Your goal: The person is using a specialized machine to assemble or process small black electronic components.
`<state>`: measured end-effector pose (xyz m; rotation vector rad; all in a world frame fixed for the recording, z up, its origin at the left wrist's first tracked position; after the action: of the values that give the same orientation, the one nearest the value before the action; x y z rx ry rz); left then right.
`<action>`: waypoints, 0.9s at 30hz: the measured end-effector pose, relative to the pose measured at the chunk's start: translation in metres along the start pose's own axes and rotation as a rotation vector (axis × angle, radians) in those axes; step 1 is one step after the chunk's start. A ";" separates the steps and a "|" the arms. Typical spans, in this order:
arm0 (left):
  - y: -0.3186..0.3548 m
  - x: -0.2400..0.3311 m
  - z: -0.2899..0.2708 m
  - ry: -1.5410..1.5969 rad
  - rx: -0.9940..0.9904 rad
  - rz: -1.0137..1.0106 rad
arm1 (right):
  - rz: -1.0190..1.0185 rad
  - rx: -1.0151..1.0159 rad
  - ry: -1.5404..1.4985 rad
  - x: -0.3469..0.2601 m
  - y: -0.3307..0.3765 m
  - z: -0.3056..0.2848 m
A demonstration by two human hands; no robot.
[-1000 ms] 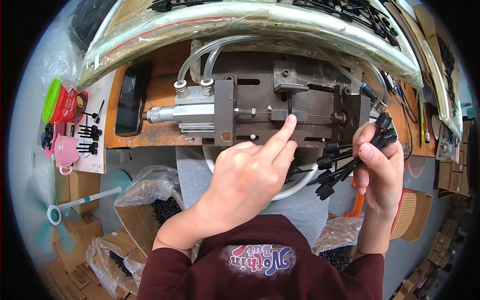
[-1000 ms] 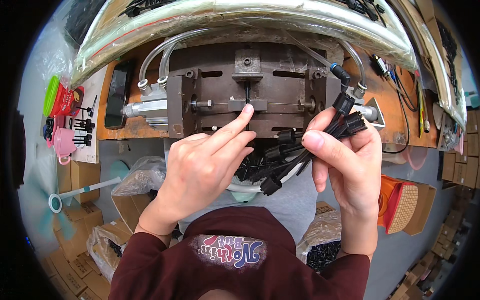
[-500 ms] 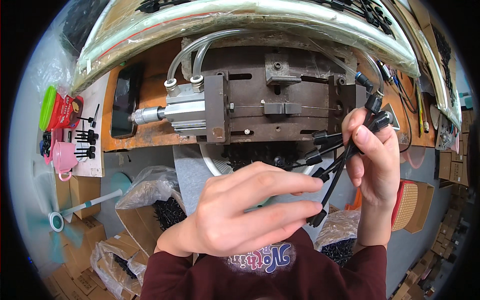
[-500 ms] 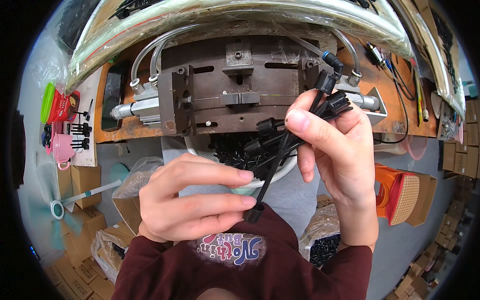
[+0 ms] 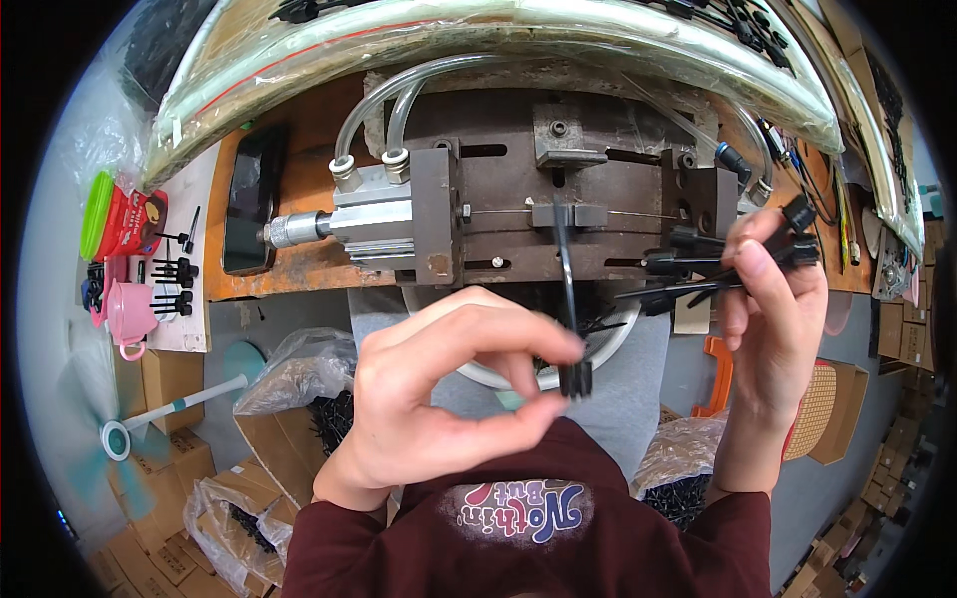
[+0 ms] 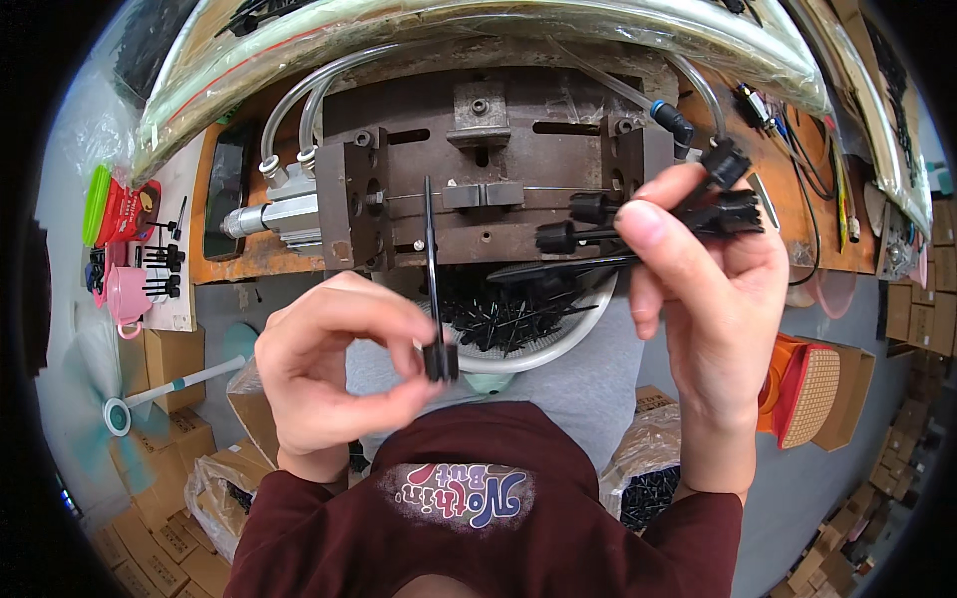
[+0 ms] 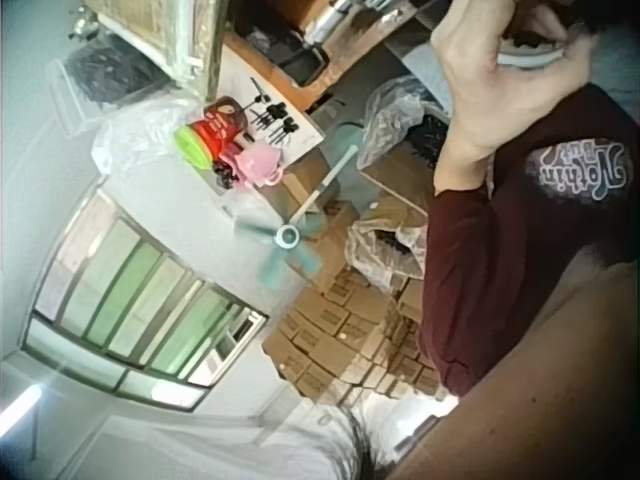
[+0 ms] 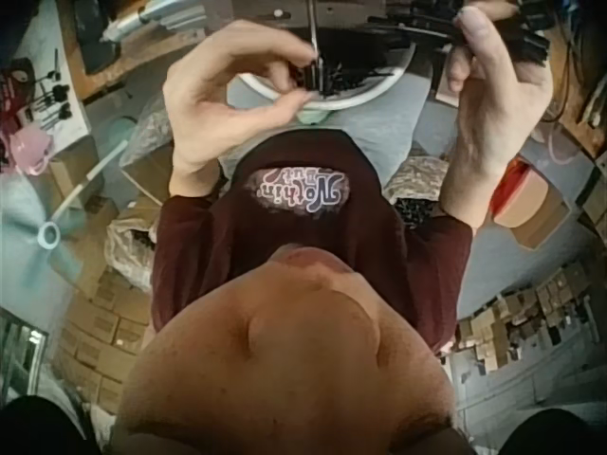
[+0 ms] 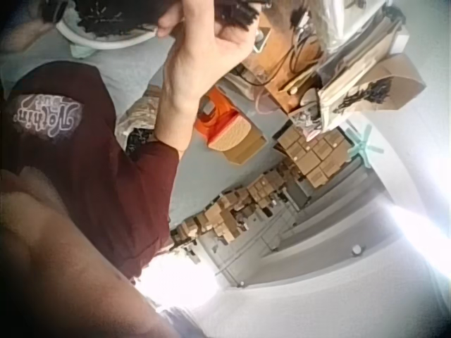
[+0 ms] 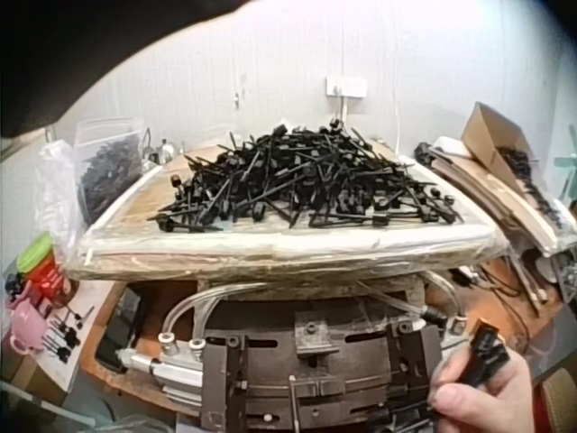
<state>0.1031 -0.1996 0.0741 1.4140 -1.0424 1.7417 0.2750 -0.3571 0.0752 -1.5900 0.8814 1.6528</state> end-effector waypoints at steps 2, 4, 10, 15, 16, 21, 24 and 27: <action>-0.003 0.006 0.005 -0.300 -0.084 0.136 | -0.011 0.033 0.000 -0.001 0.002 -0.005; -0.002 -0.005 0.012 -0.443 -0.070 0.215 | -0.015 0.039 -0.004 0.001 0.003 -0.008; -0.005 -0.019 0.035 -0.784 -0.126 0.406 | -0.009 0.026 -0.020 0.003 0.006 -0.005; -0.017 -0.014 0.040 -0.957 -0.164 0.361 | 0.006 -0.048 -0.081 0.006 0.008 -0.001; -0.017 -0.015 0.040 -0.962 -0.166 0.352 | 0.026 -0.067 -0.105 0.007 0.009 -0.001; -0.016 -0.020 0.034 -0.940 -0.195 0.286 | 0.155 -0.136 -0.240 0.017 0.012 0.012; -0.021 -0.017 0.026 -0.463 -0.172 0.101 | 0.204 -0.198 -0.323 0.021 0.014 0.020; -0.019 -0.007 0.032 -0.205 -0.238 0.145 | 0.254 -0.216 -0.335 0.025 0.018 0.030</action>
<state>0.1357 -0.2192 0.0741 1.4140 -1.4432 1.5326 0.2431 -0.3413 0.0514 -1.3178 0.7715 2.1802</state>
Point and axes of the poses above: each hand's wrist, its own y-axis away from the middle knuckle, its own z-axis out of the palm, x = y × z, the point moved 8 cm from there along -y, towards the middle knuckle, and after that the axes turned 10 degrees about y, right-handed, at the moved point
